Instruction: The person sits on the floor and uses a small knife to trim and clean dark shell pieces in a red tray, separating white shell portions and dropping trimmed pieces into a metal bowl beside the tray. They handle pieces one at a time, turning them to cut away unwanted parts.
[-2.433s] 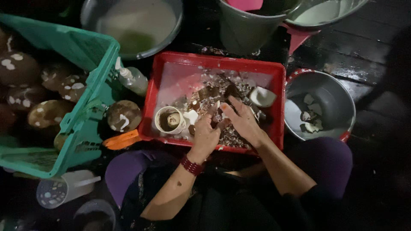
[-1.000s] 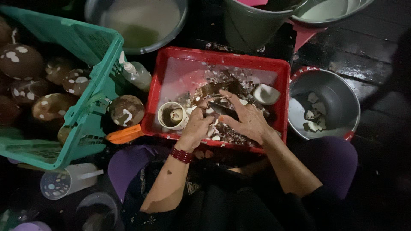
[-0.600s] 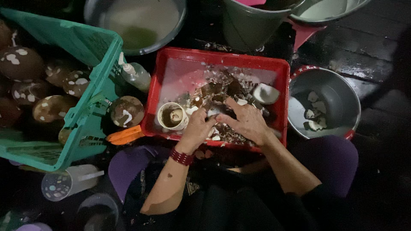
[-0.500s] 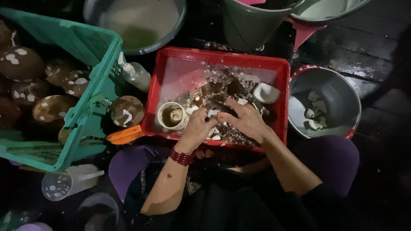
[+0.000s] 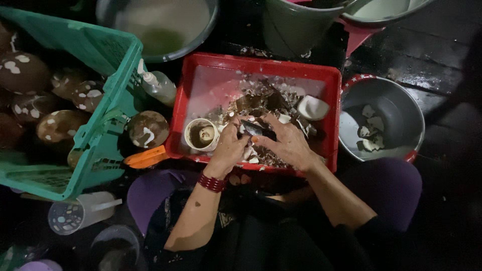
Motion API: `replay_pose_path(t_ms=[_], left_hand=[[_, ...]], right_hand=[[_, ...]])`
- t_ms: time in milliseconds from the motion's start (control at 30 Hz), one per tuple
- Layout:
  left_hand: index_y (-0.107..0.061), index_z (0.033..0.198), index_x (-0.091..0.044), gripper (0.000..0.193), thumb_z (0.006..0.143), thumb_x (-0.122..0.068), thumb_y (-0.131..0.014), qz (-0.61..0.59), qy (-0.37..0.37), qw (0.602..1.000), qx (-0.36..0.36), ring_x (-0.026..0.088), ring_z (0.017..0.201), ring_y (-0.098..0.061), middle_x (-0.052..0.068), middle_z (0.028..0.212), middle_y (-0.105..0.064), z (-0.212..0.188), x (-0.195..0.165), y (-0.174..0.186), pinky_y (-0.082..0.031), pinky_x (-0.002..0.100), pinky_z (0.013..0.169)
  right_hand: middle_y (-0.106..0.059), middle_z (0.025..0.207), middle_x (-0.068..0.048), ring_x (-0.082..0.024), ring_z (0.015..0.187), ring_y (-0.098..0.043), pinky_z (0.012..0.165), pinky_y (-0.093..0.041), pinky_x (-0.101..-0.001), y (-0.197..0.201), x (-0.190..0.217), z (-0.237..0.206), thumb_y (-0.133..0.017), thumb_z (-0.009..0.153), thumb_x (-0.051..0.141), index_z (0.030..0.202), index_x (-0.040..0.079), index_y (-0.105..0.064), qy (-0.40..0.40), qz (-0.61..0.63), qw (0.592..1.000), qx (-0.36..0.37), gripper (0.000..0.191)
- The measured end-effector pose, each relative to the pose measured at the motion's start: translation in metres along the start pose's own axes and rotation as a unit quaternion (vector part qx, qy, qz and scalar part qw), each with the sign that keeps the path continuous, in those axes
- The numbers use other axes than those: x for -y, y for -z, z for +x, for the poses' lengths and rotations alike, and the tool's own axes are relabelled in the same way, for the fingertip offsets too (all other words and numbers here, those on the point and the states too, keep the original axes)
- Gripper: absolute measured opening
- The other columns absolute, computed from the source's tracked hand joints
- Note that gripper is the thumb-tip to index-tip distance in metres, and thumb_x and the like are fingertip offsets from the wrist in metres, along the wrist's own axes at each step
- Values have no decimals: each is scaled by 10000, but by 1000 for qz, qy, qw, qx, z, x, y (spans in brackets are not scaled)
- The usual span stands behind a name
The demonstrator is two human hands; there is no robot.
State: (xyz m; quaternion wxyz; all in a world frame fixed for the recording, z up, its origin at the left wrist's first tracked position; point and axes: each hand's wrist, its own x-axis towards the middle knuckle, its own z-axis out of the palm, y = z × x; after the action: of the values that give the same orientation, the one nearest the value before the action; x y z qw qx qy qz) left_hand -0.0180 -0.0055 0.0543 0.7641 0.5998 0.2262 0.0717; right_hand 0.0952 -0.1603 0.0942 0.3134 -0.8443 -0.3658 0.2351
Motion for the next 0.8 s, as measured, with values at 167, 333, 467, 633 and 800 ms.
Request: replay_pose_path(t_ms=[167, 333, 467, 633, 800], left_hand=[[-601, 1290, -21, 372, 932, 41, -680, 197, -134, 971, 8, 122, 963, -630, 50, 1128, -669, 0, 4, -2, -529, 285, 826], [-548, 1292, -32, 528, 803, 165, -511, -4, -13, 1000, -5, 191, 951, -553, 70, 1144, -598, 7, 1, 4, -476, 332, 799], [-509, 1160, -12, 439, 777, 199, -475, -27, -53, 998, 14, 157, 1130, -528, 66, 1257, -559, 8, 3, 7, -475, 289, 941], [-491, 1154, -29, 524, 695, 217, -436, 19, -111, 993, 21, 143, 1210, -496, 71, 1223, -515, 10, 11, 12, -406, 243, 1048], [-498, 1170, 22, 283, 925, 144, -570, 67, -5, 998, -9, 229, 906, -522, 148, 1053, -535, 8, 10, 8, -467, 356, 722]], right_hand=[[-721, 987, -185, -295, 914, -742, 798, -551, -427, 0, -1, 3, -584, 1047, 606, 1360, 52, -579, 82, 69, 993, -51, 637], [-653, 671, -178, -322, 652, -679, 673, -486, -456, 17, 22, -10, -541, 888, 605, 1530, 213, -417, -14, 26, 998, 47, 763], [-700, 744, -169, -341, 711, -701, 717, -505, -465, 20, 35, -12, -532, 910, 612, 1515, 209, -408, -33, 19, 998, 42, 737], [-736, 900, -177, -364, 878, -713, 787, -524, -471, 14, 29, -10, -540, 955, 601, 1474, 144, -461, 37, 21, 999, -5, 696], [-752, 911, -193, -359, 912, -731, 809, -538, -468, 3, 15, -4, -586, 923, 600, 1364, 91, -550, 32, 12, 999, -29, 674]])
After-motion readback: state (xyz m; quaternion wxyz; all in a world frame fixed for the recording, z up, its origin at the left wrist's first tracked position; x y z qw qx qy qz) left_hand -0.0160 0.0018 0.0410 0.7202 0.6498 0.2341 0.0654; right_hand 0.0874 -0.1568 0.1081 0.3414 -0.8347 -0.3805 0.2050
